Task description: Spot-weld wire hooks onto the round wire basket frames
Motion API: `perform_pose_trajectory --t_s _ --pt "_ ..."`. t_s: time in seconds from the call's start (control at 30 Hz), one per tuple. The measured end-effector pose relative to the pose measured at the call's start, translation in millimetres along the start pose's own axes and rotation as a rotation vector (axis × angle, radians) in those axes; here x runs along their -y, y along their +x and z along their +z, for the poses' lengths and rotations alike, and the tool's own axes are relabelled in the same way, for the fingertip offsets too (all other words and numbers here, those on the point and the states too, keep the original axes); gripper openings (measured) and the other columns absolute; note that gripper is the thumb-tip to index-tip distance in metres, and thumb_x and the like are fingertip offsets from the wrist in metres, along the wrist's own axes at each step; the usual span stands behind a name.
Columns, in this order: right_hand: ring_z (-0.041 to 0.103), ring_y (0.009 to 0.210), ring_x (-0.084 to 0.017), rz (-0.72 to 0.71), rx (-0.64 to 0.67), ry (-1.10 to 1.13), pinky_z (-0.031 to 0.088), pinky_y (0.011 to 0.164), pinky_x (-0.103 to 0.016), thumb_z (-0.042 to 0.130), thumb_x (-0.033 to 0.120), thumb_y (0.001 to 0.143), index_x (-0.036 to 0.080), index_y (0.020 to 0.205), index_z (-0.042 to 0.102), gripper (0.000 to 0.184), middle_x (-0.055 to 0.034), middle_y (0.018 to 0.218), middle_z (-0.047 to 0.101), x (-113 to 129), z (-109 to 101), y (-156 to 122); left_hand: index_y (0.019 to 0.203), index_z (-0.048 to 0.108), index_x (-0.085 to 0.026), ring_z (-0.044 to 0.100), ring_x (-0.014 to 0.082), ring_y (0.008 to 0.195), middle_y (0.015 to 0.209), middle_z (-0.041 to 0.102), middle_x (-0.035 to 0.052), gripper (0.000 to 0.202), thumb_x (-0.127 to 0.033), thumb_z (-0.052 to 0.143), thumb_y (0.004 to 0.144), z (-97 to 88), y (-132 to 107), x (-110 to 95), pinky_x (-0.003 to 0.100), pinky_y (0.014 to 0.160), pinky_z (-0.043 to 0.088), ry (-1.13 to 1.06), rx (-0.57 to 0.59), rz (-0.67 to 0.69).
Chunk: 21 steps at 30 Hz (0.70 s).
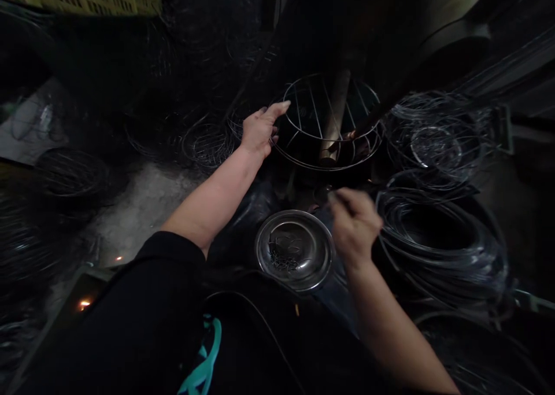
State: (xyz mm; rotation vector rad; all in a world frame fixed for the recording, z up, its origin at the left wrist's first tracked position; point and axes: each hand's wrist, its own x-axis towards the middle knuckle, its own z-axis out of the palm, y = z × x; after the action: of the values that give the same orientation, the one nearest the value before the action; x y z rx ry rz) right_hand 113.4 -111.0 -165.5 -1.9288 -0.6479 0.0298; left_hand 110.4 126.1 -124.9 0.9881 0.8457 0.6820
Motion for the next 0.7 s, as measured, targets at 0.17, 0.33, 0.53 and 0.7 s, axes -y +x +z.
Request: perform_pose_trajectory --t_s 0.17,0.33,0.53,0.7 --pt "0.065 0.091 -0.022 0.139 0.863 -0.614 0.050 0.078 -0.030 0.055 0.025 0.080 0.018 0.088 0.073 0.021 -0.0097 0.098 0.068 -7 33 -67 0.117 0.056 -0.013 0.059 0.0151 0.075 0.085 0.063 0.0045 0.055 -0.022 0.078 0.068 4.4 18 -12 0.025 0.060 0.038 0.080 0.005 -0.013" --pt "0.062 0.100 -0.025 0.163 0.982 -0.713 0.046 0.082 -0.031 0.051 0.015 0.077 0.014 0.091 0.072 0.025 -0.0146 0.105 0.065 -6 61 -88 0.122 0.054 -0.017 0.056 0.0129 0.062 0.071 0.061 0.0008 0.072 -0.009 0.081 0.055 -3.1 7 -12 0.022 0.054 0.035 0.006 -0.044 -0.087" --pt "0.065 0.087 -0.019 0.249 0.977 -0.412 0.048 0.078 -0.028 0.055 0.015 0.076 0.018 0.091 0.071 0.022 -0.0072 0.096 0.069 -23 39 -75 0.126 0.049 -0.020 0.050 0.0078 0.055 0.067 0.059 -0.0037 0.074 -0.009 0.077 0.057 -20.3 -22 -6 0.019 0.051 0.031 -0.050 -0.047 -0.101" --pt "0.053 0.044 -0.013 0.704 0.863 0.096 0.044 0.049 -0.026 0.061 0.029 0.075 0.012 0.103 0.069 0.034 0.0013 0.052 0.061 -37 15 -67 0.132 0.045 -0.018 0.050 0.0078 0.054 0.062 0.056 -0.0047 0.081 -0.005 0.073 0.056 -17.1 -24 -10 0.019 0.049 0.032 -0.095 -0.086 -0.104"
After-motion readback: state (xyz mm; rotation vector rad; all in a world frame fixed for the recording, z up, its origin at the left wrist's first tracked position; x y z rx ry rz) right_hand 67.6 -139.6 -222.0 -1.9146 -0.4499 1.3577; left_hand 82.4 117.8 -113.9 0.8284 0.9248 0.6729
